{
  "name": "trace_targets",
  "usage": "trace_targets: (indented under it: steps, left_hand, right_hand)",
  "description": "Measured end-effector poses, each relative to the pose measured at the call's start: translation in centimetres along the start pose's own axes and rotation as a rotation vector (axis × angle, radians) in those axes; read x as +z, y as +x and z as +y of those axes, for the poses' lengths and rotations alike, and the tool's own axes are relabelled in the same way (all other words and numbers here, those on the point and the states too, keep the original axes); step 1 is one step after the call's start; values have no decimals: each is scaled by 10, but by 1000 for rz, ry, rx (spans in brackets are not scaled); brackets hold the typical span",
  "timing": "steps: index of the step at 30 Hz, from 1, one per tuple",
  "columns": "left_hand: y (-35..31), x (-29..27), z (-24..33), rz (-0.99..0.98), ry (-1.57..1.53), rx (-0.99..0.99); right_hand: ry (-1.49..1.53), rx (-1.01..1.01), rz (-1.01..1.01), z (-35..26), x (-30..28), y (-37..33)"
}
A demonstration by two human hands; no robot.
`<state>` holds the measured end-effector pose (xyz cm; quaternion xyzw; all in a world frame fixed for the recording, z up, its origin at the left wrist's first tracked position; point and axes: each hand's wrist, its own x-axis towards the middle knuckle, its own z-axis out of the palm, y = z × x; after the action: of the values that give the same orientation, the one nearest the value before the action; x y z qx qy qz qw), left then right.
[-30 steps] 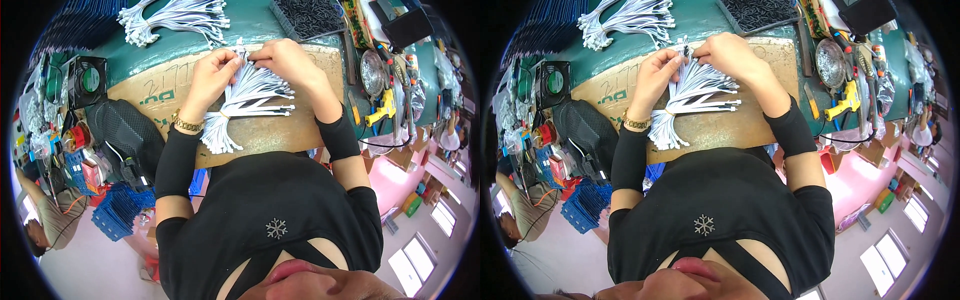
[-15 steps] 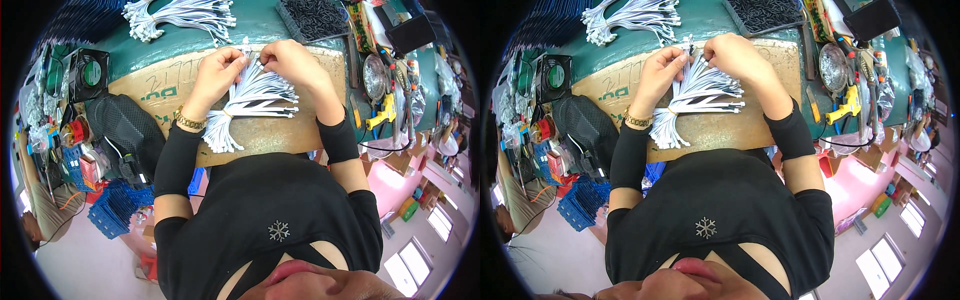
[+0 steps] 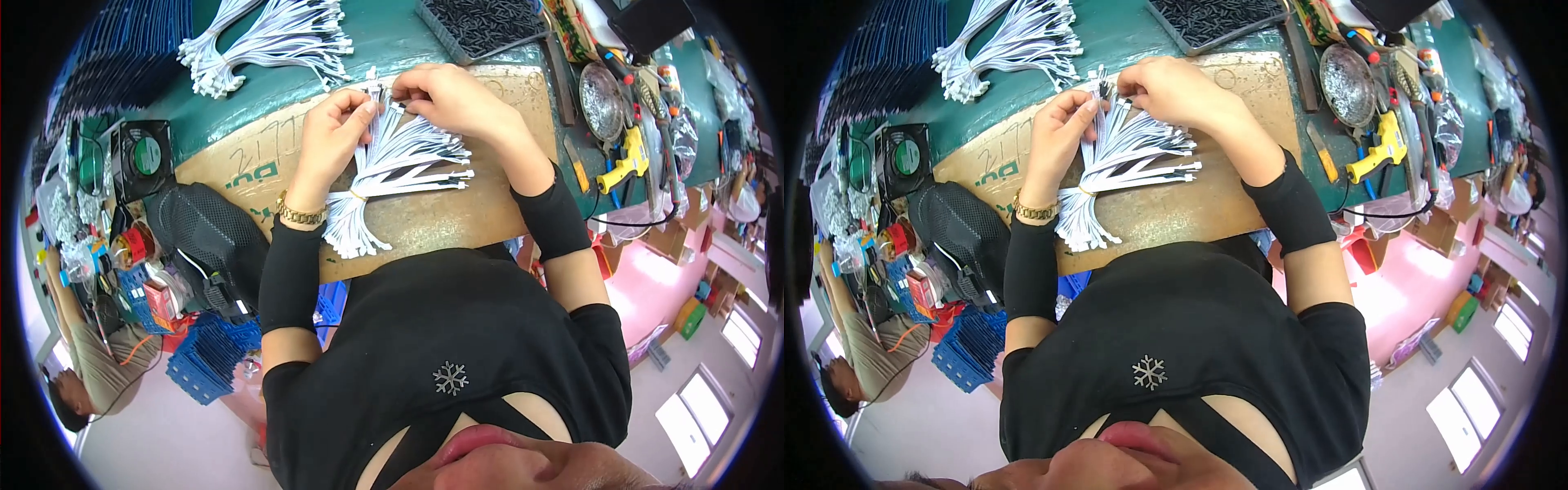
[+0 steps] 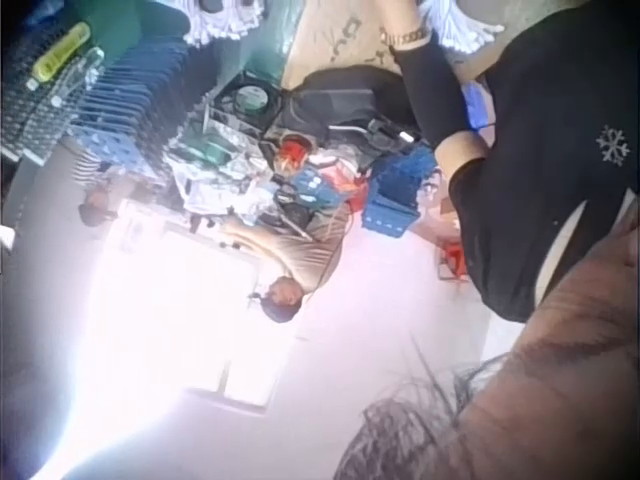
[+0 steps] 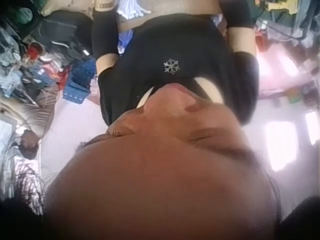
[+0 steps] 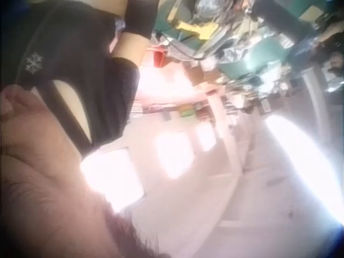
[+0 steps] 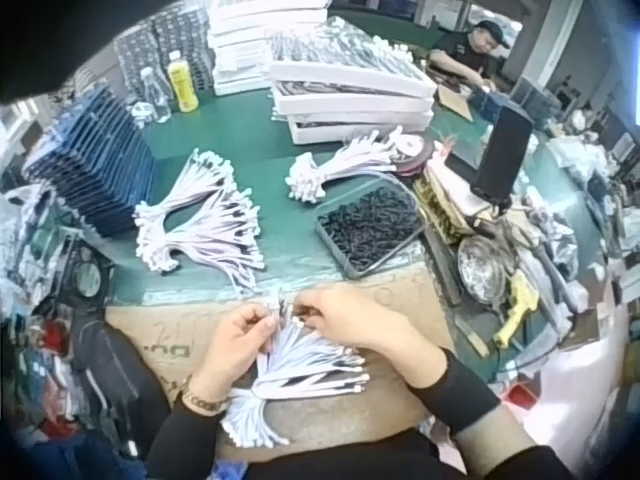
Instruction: The person preps and organizes bundles of white wires with connectors by hand at a factory workbench, securing them with rubber bands and placing them into plastic trays.
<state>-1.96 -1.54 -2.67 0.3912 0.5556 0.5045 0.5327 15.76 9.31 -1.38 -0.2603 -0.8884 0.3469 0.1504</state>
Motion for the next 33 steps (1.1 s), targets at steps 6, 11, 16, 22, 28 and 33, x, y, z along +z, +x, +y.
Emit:
trace_targets:
  steps: [6, 11, 16, 22, 28, 33]
  left_hand:
    - [-1, -5, -4, -22, 6, 30]
    - [-2, -2, -3, -24, -3, 19]
    - [-3, -2, -2, -29, 7, 15]
    - [-2, -1, -2, -28, -16, 12]
    - [-2, -3, -3, -16, 11, -7]
    - [-1, -2, -3, -19, 2, -6]
  right_hand:
    - [-128, -4, -34, -5, -3, 0]
    - [-60, -11, -8, 2, -3, -2]
    - [86, -189, 187, -1, -2, -1]
    - [292, -207, 402, -11, 2, 4]
    - [258, -199, 428, -12, 10, 8]
    - [261, -211, 454, -7, 12, 9]
